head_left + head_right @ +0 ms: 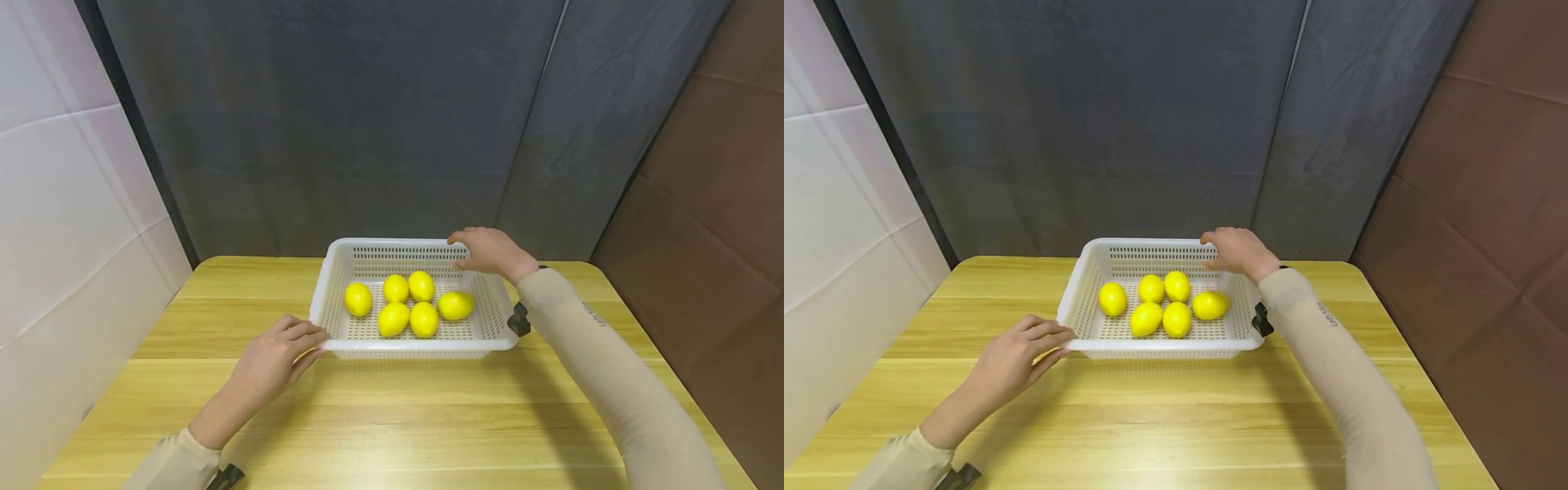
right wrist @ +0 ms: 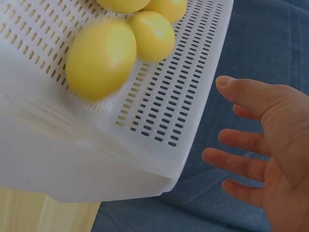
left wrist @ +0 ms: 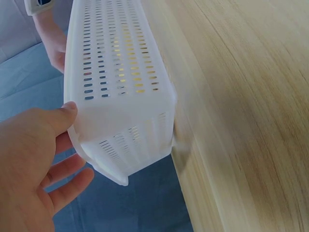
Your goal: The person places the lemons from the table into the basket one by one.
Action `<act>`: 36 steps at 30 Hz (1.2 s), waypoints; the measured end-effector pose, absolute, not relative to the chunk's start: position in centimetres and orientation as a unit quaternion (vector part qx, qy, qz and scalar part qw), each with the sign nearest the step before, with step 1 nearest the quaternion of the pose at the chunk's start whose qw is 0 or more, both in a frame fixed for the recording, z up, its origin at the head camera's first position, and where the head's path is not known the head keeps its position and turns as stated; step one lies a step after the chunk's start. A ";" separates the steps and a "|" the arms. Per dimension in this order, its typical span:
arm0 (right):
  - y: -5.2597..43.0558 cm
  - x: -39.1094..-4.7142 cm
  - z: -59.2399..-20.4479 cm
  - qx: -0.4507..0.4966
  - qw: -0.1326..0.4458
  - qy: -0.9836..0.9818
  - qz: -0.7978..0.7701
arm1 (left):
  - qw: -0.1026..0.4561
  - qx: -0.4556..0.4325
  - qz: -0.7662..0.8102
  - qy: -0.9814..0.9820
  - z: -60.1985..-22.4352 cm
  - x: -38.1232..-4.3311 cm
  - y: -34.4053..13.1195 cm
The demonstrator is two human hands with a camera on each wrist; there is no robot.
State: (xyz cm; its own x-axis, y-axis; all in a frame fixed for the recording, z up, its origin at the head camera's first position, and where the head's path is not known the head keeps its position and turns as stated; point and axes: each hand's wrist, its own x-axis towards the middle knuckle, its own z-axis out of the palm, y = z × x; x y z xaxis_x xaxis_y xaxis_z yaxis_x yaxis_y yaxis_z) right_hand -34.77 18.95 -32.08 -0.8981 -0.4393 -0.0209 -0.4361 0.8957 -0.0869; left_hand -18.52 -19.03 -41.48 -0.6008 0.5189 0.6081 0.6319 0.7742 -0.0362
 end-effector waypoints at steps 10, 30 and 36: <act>19.1 -34.7 -32.4 -0.224 0.019 0.973 -0.044 | 0.305 -0.323 -0.086 -0.892 -41.5 -18.7 -19.1; 20.7 -32.7 -32.8 -0.248 -0.001 0.967 -0.062 | 0.253 -0.322 -0.083 -0.909 -39.6 -19.7 -19.1; 21.2 -31.5 -32.9 -0.273 -0.004 0.960 -0.063 | 0.241 -0.342 -0.078 -0.905 -39.0 -20.5 -18.7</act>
State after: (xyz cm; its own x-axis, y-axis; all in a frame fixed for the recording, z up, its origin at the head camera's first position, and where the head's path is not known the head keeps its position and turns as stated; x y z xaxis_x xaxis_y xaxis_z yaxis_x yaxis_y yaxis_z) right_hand -31.54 21.19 -32.88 -0.8509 -0.5237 0.0420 -0.5247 0.8429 -0.1192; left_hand -20.50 -18.68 -39.01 -0.6500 0.5808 0.4901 0.6559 0.7545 -0.0241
